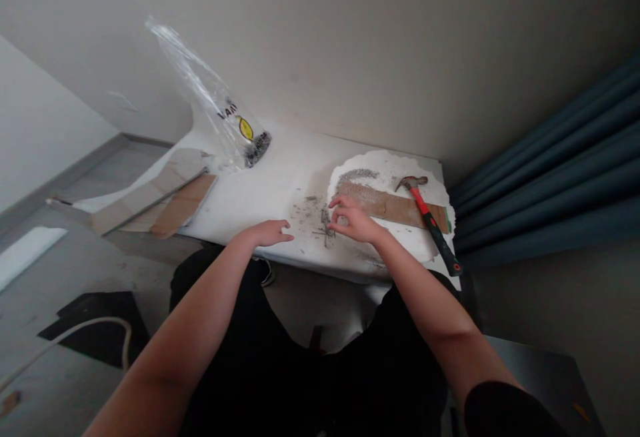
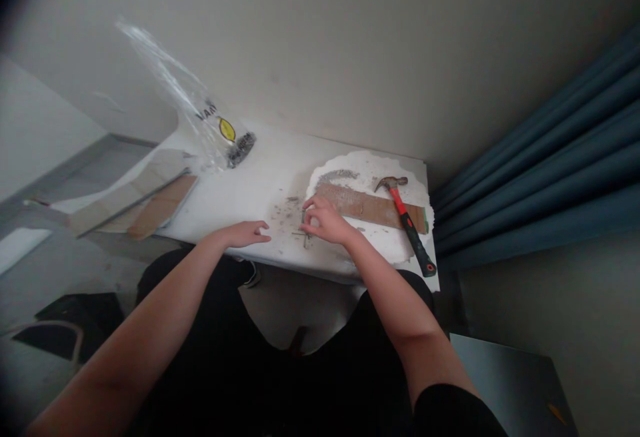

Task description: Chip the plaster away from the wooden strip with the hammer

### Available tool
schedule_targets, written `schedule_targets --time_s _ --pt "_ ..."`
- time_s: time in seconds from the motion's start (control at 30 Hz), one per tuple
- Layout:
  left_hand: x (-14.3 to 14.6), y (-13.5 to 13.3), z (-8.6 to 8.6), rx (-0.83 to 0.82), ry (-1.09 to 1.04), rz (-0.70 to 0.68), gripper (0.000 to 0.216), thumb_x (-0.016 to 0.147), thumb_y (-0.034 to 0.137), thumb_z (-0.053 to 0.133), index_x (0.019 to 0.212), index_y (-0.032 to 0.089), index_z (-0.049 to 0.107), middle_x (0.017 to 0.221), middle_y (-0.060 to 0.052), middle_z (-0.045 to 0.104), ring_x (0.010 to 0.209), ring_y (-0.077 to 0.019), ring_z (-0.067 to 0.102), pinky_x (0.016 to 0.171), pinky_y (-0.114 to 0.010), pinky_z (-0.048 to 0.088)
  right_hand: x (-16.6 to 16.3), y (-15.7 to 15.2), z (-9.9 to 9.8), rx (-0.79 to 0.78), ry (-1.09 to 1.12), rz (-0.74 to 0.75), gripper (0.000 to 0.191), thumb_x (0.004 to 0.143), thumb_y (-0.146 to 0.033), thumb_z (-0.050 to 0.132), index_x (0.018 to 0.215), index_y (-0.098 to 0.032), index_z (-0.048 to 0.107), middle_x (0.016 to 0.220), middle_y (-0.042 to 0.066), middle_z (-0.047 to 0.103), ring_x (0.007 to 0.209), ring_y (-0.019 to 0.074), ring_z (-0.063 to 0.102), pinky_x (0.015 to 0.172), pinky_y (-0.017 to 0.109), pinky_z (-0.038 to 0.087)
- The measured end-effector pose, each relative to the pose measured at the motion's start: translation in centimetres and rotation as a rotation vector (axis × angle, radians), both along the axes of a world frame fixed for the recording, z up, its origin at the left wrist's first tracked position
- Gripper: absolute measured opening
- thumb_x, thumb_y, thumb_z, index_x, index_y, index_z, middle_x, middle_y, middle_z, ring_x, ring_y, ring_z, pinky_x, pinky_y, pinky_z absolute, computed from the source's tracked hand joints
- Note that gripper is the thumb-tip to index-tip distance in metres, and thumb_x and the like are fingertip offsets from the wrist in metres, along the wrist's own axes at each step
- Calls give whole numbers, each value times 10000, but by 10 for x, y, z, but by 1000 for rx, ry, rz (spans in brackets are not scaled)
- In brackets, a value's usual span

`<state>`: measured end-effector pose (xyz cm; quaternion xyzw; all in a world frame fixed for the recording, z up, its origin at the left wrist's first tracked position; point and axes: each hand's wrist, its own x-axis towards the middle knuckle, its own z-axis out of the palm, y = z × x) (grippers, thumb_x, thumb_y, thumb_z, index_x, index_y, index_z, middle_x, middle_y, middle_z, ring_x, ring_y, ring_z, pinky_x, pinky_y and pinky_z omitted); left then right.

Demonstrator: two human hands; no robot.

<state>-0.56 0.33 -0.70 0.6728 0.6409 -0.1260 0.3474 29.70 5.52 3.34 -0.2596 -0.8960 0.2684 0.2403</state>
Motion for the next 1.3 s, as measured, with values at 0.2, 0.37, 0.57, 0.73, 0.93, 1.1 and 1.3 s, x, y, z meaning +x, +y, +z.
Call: schedule_targets --time_s 0.2,0.37,0.57,0.73,0.93,1.1,1.3 --pt "1 -1 1 -12 -5 10 820 843 644 485 1487 136 484 1387 -167 671 1211 -285 662 1013 -317 480 -4 27 -10 37 17 -157 99 881 -251 707 963 -196 694 1195 116 613 1165 257 570 1040 428 435" --pt "-4 -3 0 -15 15 11 802 848 617 486 1482 126 484 1399 -177 663 1219 -292 658 1005 -326 482 33 60 -8 32 -205 -551 71 905 -190 614 865 -164 666 976 103 635 911 228 602 874 349 479" --pt "-5 -2 -1 -17 15 1 819 838 621 481 1471 102 486 1399 -199 655 1220 -303 656 1016 -334 476 44 61 -10 -4 -362 -589 98 900 -199 599 876 -163 687 959 109 688 848 218 601 776 312 448" --pt "-3 -4 2 -25 12 11 813 837 621 480 1473 115 481 1406 -192 653 1227 -303 652 1035 -341 467 43 65 -8 -28 -396 -604 96 872 -173 607 890 -155 699 948 104 711 839 211 604 757 297 434" --pt "-2 -5 3 -20 16 9 810 836 619 481 1476 122 483 1403 -191 657 1220 -305 657 1034 -348 468 44 67 -8 -49 -419 -615 104 865 -191 619 901 -151 708 958 102 725 838 208 613 734 289 424" --pt "-1 -5 3 -30 18 3 828 831 628 474 1476 109 482 1382 -198 667 1192 -300 668 1012 -334 475 42 67 -6 -64 -436 -617 107 857 -204 631 906 -153 712 967 97 733 839 206 621 722 284 423" --pt "0 -6 5 -40 30 5 812 838 623 477 1475 119 479 1392 -195 662 1212 -295 661 1024 -329 468 42 67 -4 -68 -449 -615 125 857 -209 626 920 -153 719 980 101 737 858 205 633 751 282 438"
